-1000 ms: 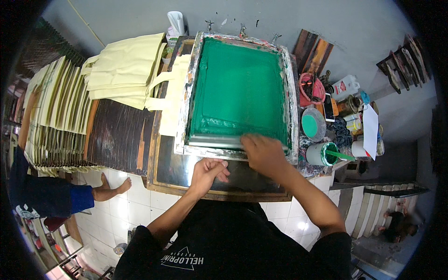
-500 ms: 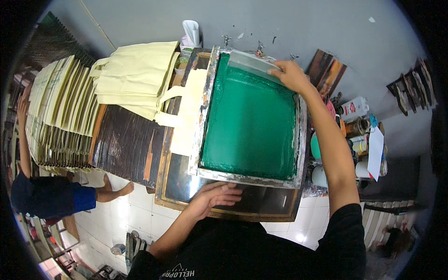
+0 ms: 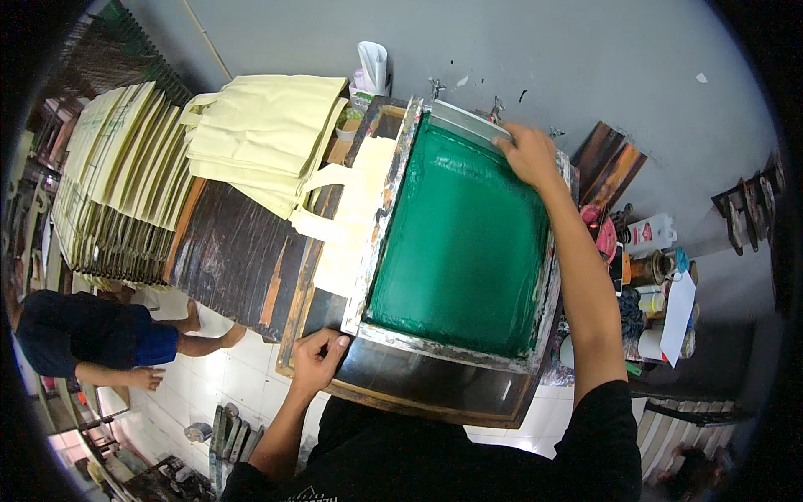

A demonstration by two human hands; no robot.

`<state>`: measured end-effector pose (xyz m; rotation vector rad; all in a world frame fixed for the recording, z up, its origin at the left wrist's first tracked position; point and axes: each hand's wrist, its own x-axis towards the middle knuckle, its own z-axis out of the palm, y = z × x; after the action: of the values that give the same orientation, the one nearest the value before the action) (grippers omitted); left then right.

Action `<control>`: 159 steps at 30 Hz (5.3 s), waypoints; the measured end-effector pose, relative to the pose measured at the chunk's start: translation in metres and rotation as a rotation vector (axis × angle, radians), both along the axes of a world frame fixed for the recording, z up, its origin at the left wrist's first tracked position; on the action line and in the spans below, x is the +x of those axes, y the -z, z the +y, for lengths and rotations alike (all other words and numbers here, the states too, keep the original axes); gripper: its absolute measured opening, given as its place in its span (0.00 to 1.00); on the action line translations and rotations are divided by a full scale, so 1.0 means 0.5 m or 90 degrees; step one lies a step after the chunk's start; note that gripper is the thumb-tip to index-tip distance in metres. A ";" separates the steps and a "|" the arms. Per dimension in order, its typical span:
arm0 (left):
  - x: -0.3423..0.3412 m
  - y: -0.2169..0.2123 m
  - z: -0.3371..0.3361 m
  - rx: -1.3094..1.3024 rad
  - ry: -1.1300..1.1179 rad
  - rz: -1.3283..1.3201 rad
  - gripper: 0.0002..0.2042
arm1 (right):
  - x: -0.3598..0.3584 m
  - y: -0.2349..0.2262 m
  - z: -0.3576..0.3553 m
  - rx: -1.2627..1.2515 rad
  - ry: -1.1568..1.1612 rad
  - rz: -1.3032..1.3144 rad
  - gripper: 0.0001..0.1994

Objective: The person performs screen printing on yellow bags by placing a bag on the platform, lowering the frame, spreading ink with a squeegee, and then lifting the frame.

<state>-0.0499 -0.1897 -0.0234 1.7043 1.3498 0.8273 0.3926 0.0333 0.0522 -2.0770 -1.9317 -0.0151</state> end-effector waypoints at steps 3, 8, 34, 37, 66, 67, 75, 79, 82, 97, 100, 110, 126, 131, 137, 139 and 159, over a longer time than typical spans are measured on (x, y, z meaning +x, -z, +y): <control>0.006 -0.005 0.004 0.015 -0.006 -0.031 0.14 | 0.031 -0.010 -0.033 0.058 0.010 0.012 0.17; 0.001 -0.002 -0.001 -0.063 -0.016 -0.023 0.17 | 0.059 0.007 -0.023 0.125 -0.045 -0.043 0.16; 0.011 -0.004 0.001 0.004 -0.018 -0.012 0.13 | -0.029 0.027 0.030 0.157 -0.461 -0.069 0.24; 0.010 0.000 -0.002 0.011 -0.026 0.000 0.13 | -0.075 0.020 0.019 0.163 -0.588 -0.055 0.24; -0.026 0.021 -0.016 -0.137 -0.096 -0.196 0.18 | 0.038 0.022 -0.073 0.062 -0.250 -0.027 0.13; -0.023 0.016 -0.016 -0.200 -0.115 -0.263 0.19 | 0.038 0.022 -0.077 0.092 -0.251 -0.010 0.14; 0.200 -0.216 0.296 0.240 0.124 -0.027 0.14 | 0.021 0.000 -0.039 -0.030 -0.086 -0.042 0.18; 0.390 -0.174 0.555 0.641 0.221 0.115 0.17 | 0.018 -0.007 -0.052 -0.022 0.042 -0.055 0.22; 0.467 -0.161 0.643 0.403 0.398 0.359 0.15 | 0.039 0.010 -0.066 0.026 0.051 -0.058 0.23; 0.461 -0.154 0.665 0.319 0.380 0.331 0.17 | 0.031 0.027 -0.049 0.040 0.059 -0.117 0.33; 0.437 -0.156 0.619 0.336 0.372 0.339 0.17 | 0.014 0.028 -0.080 0.032 0.048 -0.097 0.33; 0.359 -0.118 0.497 0.380 0.371 0.256 0.13 | -0.055 0.026 -0.209 0.011 0.034 -0.082 0.30; 0.194 -0.140 0.171 0.281 0.376 0.240 0.09 | -0.221 0.041 -0.516 -0.005 0.004 -0.024 0.22; 0.153 -0.143 0.107 0.324 0.378 0.242 0.13 | -0.260 0.059 -0.573 0.073 -0.003 -0.051 0.18; 0.083 -0.053 0.090 0.352 0.284 0.177 0.49 | -0.263 0.079 -0.604 0.123 -0.033 -0.001 0.15; 0.062 -0.023 0.089 0.387 0.246 0.209 0.59 | -0.248 0.060 -0.616 0.156 -0.063 0.016 0.14; 0.117 -0.074 0.342 0.046 0.131 0.419 0.24 | -0.122 -0.526 -0.322 0.394 0.116 -0.124 0.19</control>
<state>0.0087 -0.0186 0.0138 2.2389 1.5280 0.1919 0.3315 -0.1279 0.3154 -1.8507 -1.5497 -0.7768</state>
